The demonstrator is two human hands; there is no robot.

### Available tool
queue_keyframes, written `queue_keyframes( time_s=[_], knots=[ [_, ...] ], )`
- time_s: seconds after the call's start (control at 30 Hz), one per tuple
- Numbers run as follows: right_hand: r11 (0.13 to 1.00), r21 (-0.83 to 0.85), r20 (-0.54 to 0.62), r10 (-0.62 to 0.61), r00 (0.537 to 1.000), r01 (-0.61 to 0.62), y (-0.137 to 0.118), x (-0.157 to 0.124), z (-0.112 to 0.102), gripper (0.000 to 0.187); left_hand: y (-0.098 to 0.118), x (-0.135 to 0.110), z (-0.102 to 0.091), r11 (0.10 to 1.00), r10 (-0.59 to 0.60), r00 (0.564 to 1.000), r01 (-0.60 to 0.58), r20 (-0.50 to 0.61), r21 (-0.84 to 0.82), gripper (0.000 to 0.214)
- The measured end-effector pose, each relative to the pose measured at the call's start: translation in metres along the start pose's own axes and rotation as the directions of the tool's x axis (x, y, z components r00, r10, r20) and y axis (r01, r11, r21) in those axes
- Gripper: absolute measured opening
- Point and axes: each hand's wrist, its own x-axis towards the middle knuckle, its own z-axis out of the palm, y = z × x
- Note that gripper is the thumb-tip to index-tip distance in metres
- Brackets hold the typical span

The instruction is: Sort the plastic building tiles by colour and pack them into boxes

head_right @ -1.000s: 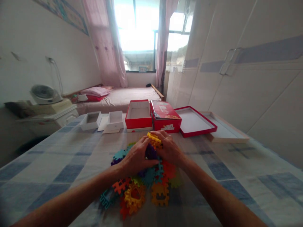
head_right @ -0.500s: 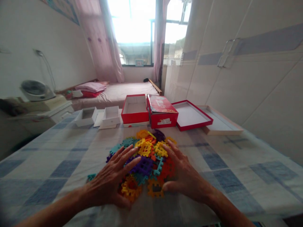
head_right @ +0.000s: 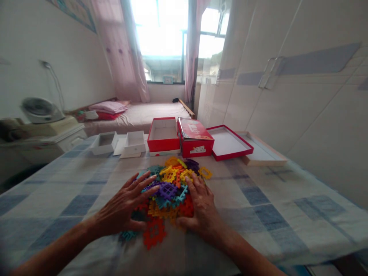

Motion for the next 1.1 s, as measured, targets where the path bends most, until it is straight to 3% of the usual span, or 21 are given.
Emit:
queue_keyframes(
  time_s=[0.07, 0.17, 0.27, 0.37, 0.4, 0.47, 0.5, 0.63, 0.7, 0.77, 0.83, 0.93, 1.1],
  knots=[
    [0.999, 0.031, 0.033, 0.023, 0.999, -0.024, 0.005, 0.005, -0.019, 0.082, -0.005, 0.003, -0.012, 0.997, -0.021, 1.0, 0.02, -0.014, -0.078, 0.074],
    [0.99, 0.108, -0.003, 0.096, 0.995, -0.095, 0.025, 0.023, -0.041, 0.048, -0.026, 0.017, -0.024, 0.953, -0.249, 0.96, 0.22, -0.129, -0.208, 0.051],
    [0.977, 0.111, -0.022, 0.187, 0.982, -0.183, 0.055, 0.047, -0.042, 0.04, -0.06, 0.029, -0.017, 0.813, -0.512, 0.835, 0.394, -0.204, -0.429, 0.06],
    [0.975, 0.035, -0.012, 0.218, 0.976, -0.217, 0.075, 0.06, -0.025, 0.043, -0.091, 0.028, 0.006, 0.494, -0.771, 0.625, 0.469, -0.121, -0.732, 0.077],
    [0.979, 0.006, -0.019, 0.204, 0.979, -0.204, 0.079, 0.061, -0.018, 0.043, -0.097, 0.025, 0.014, 0.404, -0.814, 0.576, 0.463, -0.079, -0.789, 0.08],
    [0.984, -0.044, -0.054, 0.169, 0.984, -0.171, 0.081, 0.059, -0.009, 0.041, -0.104, 0.017, 0.029, 0.319, -0.845, 0.535, 0.47, -0.022, -0.823, 0.079],
    [0.985, -0.059, -0.076, 0.158, 0.985, -0.162, 0.08, 0.057, -0.006, 0.039, -0.105, 0.013, 0.034, 0.328, -0.837, 0.547, 0.479, -0.015, -0.814, 0.077],
    [0.973, 0.03, -0.15, 0.229, 0.962, -0.227, 0.08, 0.05, -0.011, 0.03, -0.1, 0.01, 0.039, 0.51, -0.726, 0.687, 0.499, -0.04, -0.701, 0.063],
    [0.926, 0.226, -0.198, 0.347, 0.917, -0.302, 0.081, 0.05, -0.019, 0.027, -0.098, 0.012, 0.038, 0.561, -0.695, 0.718, 0.503, -0.044, -0.657, 0.061],
    [0.845, 0.443, -0.201, 0.42, 0.885, -0.3, 0.081, 0.052, -0.027, 0.029, -0.097, 0.013, 0.037, 0.572, -0.69, 0.722, 0.506, -0.045, -0.645, 0.06],
    [0.807, 0.539, -0.14, 0.367, 0.92, -0.24, 0.076, 0.053, -0.032, 0.029, -0.097, 0.014, 0.036, 0.577, -0.687, 0.726, 0.505, -0.046, -0.642, 0.06],
    [0.856, 0.496, -0.011, 0.177, 0.984, -0.148, 0.065, 0.055, -0.032, 0.032, -0.098, 0.013, 0.037, 0.596, -0.674, 0.737, 0.501, -0.052, -0.628, 0.062],
    [0.948, 0.319, 0.054, -0.02, 0.998, 0.001, 0.056, 0.054, -0.02, 0.044, -0.101, 0.013, 0.038, 0.625, -0.653, 0.755, 0.494, -0.058, -0.604, 0.064]
  ],
)
